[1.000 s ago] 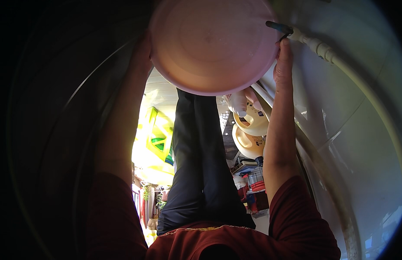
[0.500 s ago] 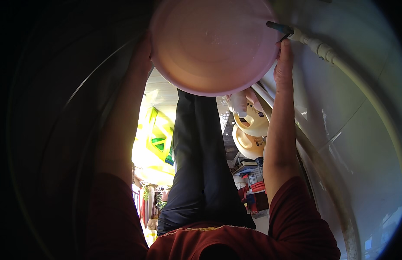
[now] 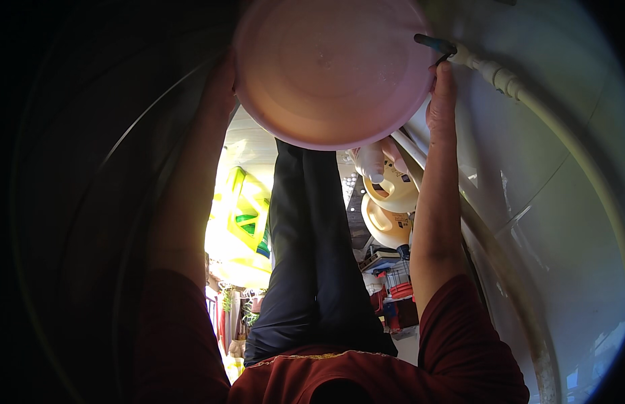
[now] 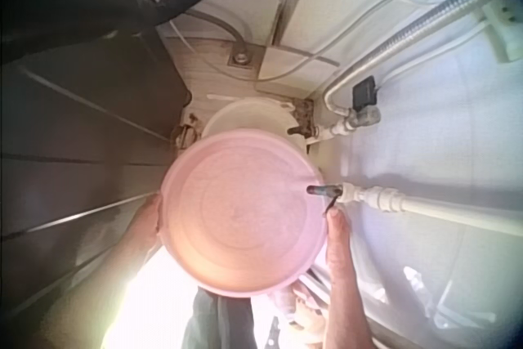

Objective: The person picks up several plastic basins of different colors from the floor, turns them over, and moves them to different locations near a washing machine.

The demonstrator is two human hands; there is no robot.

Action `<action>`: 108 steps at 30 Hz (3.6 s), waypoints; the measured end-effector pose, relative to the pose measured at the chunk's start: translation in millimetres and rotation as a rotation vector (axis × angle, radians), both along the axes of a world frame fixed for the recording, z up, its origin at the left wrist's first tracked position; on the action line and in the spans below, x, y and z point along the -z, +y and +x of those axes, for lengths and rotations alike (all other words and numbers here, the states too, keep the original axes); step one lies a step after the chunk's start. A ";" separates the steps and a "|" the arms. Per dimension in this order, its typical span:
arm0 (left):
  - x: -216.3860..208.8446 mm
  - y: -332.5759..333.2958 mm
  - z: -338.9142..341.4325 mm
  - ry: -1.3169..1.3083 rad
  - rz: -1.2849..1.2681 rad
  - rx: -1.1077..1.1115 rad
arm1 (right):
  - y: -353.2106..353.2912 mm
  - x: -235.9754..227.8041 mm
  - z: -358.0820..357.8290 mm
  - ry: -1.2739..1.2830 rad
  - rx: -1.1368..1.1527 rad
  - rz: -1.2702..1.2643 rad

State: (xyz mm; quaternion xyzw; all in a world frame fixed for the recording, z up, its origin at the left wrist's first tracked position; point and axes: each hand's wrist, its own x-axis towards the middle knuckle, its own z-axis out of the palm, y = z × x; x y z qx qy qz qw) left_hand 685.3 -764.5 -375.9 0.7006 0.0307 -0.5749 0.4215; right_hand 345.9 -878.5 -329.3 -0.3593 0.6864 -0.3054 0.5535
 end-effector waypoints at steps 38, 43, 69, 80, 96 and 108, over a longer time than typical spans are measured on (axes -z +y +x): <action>-6.5 -5.8 -5.7 -0.007 -0.011 -0.058 | 0.6 -1.8 2.0 -0.045 -0.002 -0.002; 9.5 5.8 6.3 0.012 -0.012 0.019 | 0.9 3.9 -3.3 -0.067 -0.005 -0.001; 1.8 0.7 2.6 -0.018 0.077 -0.026 | 0.3 -10.5 7.8 -0.101 -0.032 0.004; -2.6 -4.9 -3.7 -0.057 0.092 -0.040 | -1.4 -15.3 9.6 -0.155 -0.062 0.010; 1.4 0.9 3.4 -0.015 0.090 -0.007 | -1.1 0.3 -0.1 -0.123 -0.063 0.005; 5.9 -2.0 -1.3 -0.040 0.039 -0.048 | -0.6 -10.2 6.3 -0.166 -0.052 -0.012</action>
